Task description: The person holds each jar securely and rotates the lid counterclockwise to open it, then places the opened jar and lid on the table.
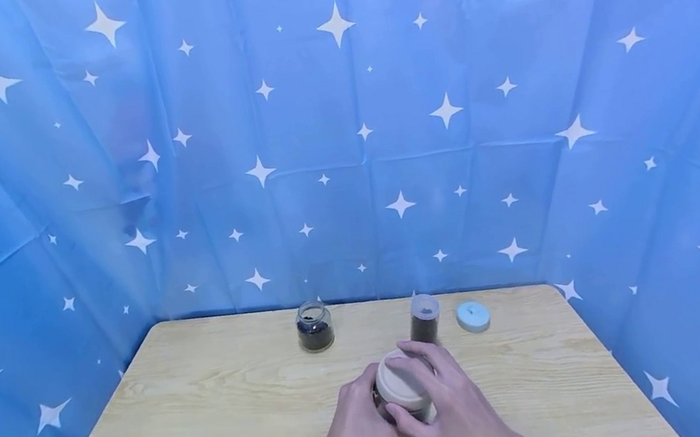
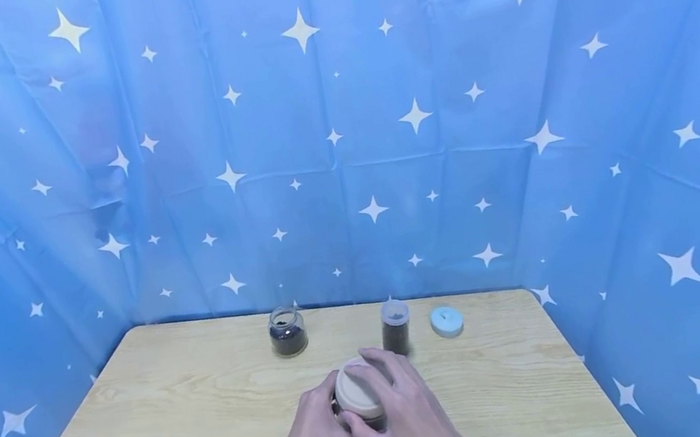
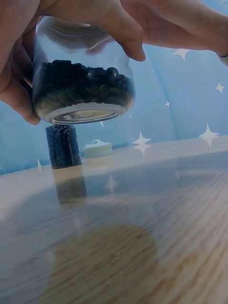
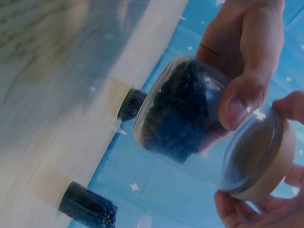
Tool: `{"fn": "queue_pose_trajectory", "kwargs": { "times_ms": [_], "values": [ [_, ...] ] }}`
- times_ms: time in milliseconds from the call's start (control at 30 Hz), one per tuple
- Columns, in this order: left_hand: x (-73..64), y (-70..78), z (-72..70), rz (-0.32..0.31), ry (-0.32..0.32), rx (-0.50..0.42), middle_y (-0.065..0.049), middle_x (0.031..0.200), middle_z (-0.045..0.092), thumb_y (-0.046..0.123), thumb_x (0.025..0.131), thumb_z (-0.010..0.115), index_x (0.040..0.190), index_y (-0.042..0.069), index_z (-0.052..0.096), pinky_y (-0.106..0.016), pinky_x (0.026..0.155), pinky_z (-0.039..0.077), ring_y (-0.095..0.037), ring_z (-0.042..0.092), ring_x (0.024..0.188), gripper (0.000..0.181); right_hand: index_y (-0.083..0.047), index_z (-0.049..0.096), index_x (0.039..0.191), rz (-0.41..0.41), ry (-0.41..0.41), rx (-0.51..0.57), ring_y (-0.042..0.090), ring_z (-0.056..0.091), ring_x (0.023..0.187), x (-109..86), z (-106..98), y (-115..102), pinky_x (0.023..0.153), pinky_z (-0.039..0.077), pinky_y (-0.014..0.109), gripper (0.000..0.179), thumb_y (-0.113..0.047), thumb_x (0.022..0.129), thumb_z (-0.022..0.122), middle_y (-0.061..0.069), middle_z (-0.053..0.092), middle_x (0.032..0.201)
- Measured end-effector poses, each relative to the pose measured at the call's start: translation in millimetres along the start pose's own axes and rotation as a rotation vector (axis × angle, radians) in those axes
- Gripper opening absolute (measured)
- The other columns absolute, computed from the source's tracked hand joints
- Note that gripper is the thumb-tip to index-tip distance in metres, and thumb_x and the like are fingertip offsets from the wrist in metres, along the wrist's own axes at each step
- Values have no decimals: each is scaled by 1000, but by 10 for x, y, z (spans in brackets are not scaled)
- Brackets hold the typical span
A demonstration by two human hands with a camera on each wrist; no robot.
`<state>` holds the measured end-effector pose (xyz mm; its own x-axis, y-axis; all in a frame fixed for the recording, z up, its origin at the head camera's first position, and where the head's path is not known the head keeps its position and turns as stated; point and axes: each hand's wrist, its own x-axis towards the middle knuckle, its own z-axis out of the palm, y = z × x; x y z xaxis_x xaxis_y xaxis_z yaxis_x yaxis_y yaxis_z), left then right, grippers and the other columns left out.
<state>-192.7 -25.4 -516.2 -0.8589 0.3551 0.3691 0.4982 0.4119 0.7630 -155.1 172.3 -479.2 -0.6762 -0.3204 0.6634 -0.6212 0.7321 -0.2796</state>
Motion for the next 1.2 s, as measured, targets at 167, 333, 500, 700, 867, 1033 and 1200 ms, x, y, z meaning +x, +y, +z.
{"fn": "queue_pose_trajectory", "kwargs": {
  "times_ms": [167, 333, 500, 700, 867, 1033, 1200],
  "values": [
    [17, 12, -12, 4, -2, -25, -1, 118, 85, 19, 79, 102, 134, 14, 74, -25, 90, 66, -3, 78, 106, 62, -27, 71, 151, -37, -11, 5, 26, 68, 142, 32, -35, 39, 100, 70, 43, 63, -33, 94, 97, 6, 67, 159],
    [19, 19, -18, 2, -9, -49, 0, 119, 85, 22, 79, 104, 134, 15, 74, -24, 90, 66, -2, 78, 106, 63, -27, 70, 152, -73, -13, 8, 26, 68, 141, 45, -53, 61, 101, 70, 44, 65, -30, 93, 97, 6, 65, 160],
    [23, 23, -30, -8, -13, -75, 2, 120, 85, 24, 77, 106, 135, 17, 74, -24, 91, 66, -1, 77, 107, 66, -28, 70, 151, -100, -27, 23, 25, 68, 140, 75, -66, 74, 101, 70, 42, 65, -29, 92, 97, 6, 66, 159],
    [22, 30, -64, 9, -1, -88, 5, 118, 84, 24, 75, 108, 134, 20, 73, -23, 89, 64, 1, 75, 105, 68, -24, 70, 150, -183, -58, 78, 26, 69, 139, 168, -95, 119, 104, 69, 43, 61, -24, 94, 94, 9, 66, 160],
    [7, 25, -70, 22, -1, -72, 6, 117, 84, 32, 76, 109, 133, 22, 72, -23, 89, 63, 1, 75, 105, 69, -22, 69, 147, -238, -126, 152, 26, 72, 138, 232, -138, 187, 105, 69, 40, 65, -13, 87, 92, 7, 63, 163],
    [9, 16, -71, 11, -16, -80, 7, 115, 83, 34, 78, 108, 131, 22, 71, -23, 89, 62, 2, 74, 103, 66, -22, 70, 144, -277, -185, 208, 26, 72, 140, 295, -168, 246, 107, 69, 39, 65, -10, 83, 89, 5, 64, 163],
    [1, 10, -55, 3, -20, -94, 9, 114, 82, 34, 78, 108, 130, 23, 71, -22, 89, 62, 3, 74, 102, 65, -24, 70, 142, -305, -223, 231, 27, 69, 144, 312, -176, 288, 107, 69, 38, 63, -10, 83, 88, 4, 63, 163]
  ]
}}
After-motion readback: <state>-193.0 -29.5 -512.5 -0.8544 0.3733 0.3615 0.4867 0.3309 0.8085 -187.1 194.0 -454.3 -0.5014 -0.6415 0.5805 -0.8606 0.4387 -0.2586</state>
